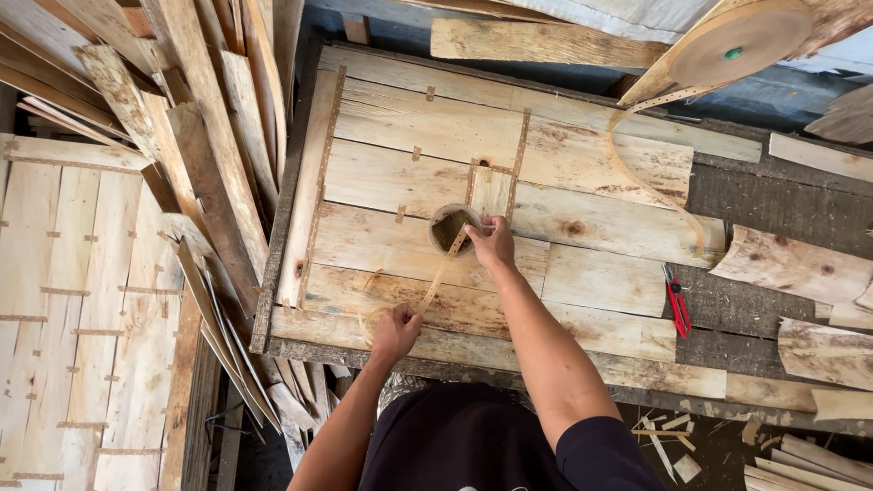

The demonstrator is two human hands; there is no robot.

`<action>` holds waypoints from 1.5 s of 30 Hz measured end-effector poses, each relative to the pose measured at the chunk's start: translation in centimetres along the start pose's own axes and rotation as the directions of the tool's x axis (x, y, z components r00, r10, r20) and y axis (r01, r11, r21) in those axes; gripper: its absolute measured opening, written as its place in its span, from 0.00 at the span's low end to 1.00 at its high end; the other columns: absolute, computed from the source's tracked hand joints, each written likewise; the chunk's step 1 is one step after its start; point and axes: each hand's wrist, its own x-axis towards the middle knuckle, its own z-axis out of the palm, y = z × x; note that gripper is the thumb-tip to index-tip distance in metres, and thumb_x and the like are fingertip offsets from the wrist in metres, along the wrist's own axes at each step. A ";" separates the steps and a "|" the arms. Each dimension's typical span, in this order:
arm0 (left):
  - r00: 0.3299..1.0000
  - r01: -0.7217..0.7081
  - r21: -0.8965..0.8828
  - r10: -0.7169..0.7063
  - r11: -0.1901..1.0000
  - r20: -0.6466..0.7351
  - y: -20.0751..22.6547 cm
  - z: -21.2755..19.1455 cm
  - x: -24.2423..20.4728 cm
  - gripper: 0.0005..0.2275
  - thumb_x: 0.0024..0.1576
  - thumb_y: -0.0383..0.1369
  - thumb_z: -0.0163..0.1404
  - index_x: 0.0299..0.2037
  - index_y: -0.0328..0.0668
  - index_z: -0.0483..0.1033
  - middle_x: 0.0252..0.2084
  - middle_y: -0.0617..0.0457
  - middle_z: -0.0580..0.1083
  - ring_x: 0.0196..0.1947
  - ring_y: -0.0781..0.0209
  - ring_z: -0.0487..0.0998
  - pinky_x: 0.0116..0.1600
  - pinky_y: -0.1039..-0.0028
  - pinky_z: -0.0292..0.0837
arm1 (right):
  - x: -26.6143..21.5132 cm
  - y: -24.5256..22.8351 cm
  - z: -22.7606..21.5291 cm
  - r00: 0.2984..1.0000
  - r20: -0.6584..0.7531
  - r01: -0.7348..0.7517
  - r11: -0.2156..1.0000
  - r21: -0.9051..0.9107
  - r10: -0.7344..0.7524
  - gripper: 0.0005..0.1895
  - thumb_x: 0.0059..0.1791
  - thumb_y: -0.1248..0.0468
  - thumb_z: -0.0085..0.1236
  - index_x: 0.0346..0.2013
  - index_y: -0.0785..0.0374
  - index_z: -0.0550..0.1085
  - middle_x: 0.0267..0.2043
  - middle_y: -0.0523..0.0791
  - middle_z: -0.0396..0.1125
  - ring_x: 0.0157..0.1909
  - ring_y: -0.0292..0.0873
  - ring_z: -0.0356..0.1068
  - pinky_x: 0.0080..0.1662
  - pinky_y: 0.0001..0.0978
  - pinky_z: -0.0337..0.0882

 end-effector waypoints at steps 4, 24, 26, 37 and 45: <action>1.000 -0.012 -0.010 0.012 1.000 -0.003 0.9 -0.2 -0.8 0.11 0.54 0.37 0.50 0.27 0.36 0.77 0.23 0.50 0.78 0.24 0.62 0.78 0.36 0.69 0.74 | 0.0 0.9 -0.4 0.998 -0.018 0.055 0.998 0.016 -0.055 0.21 0.49 0.54 0.67 0.46 0.62 0.68 0.36 0.43 0.68 0.34 0.38 0.69 0.37 0.29 0.74; 0.978 -0.118 0.098 0.132 0.988 -0.159 1.6 5.4 -2.5 0.13 0.51 0.38 0.54 0.29 0.32 0.79 0.21 0.45 0.77 0.22 0.55 0.78 0.34 0.65 0.74 | 1.5 4.4 -4.4 0.968 0.119 0.181 0.941 0.284 -0.222 0.12 0.50 0.65 0.62 0.47 0.63 0.75 0.35 0.43 0.73 0.34 0.35 0.72 0.38 0.27 0.74; 0.990 -0.093 0.070 0.100 0.993 -0.103 2.6 6.2 -2.8 0.13 0.53 0.39 0.54 0.29 0.32 0.79 0.22 0.46 0.77 0.23 0.57 0.77 0.34 0.66 0.73 | 1.9 5.2 -6.0 0.968 0.107 0.198 0.954 0.227 -0.226 0.11 0.50 0.64 0.62 0.46 0.62 0.77 0.36 0.42 0.74 0.35 0.35 0.73 0.39 0.27 0.75; 0.948 -0.078 0.246 -0.004 0.966 0.317 5.5 15.2 -3.5 0.16 0.61 0.46 0.54 0.38 0.39 0.84 0.26 0.46 0.77 0.24 0.57 0.70 0.34 0.62 0.71 | 6.2 15.0 -14.6 0.955 -0.008 0.294 0.954 -0.059 -0.295 0.08 0.51 0.61 0.62 0.38 0.63 0.78 0.33 0.47 0.76 0.35 0.42 0.74 0.42 0.35 0.73; 0.918 -0.393 0.583 0.272 0.711 0.288 11.8 18.2 -3.4 0.20 0.67 0.46 0.42 0.39 0.39 0.82 0.41 0.47 0.77 0.34 0.52 0.79 0.38 0.62 0.81 | 6.6 18.1 -17.1 0.875 0.093 0.483 0.871 -0.089 -0.475 0.08 0.52 0.62 0.58 0.39 0.66 0.73 0.40 0.50 0.73 0.41 0.47 0.73 0.45 0.39 0.72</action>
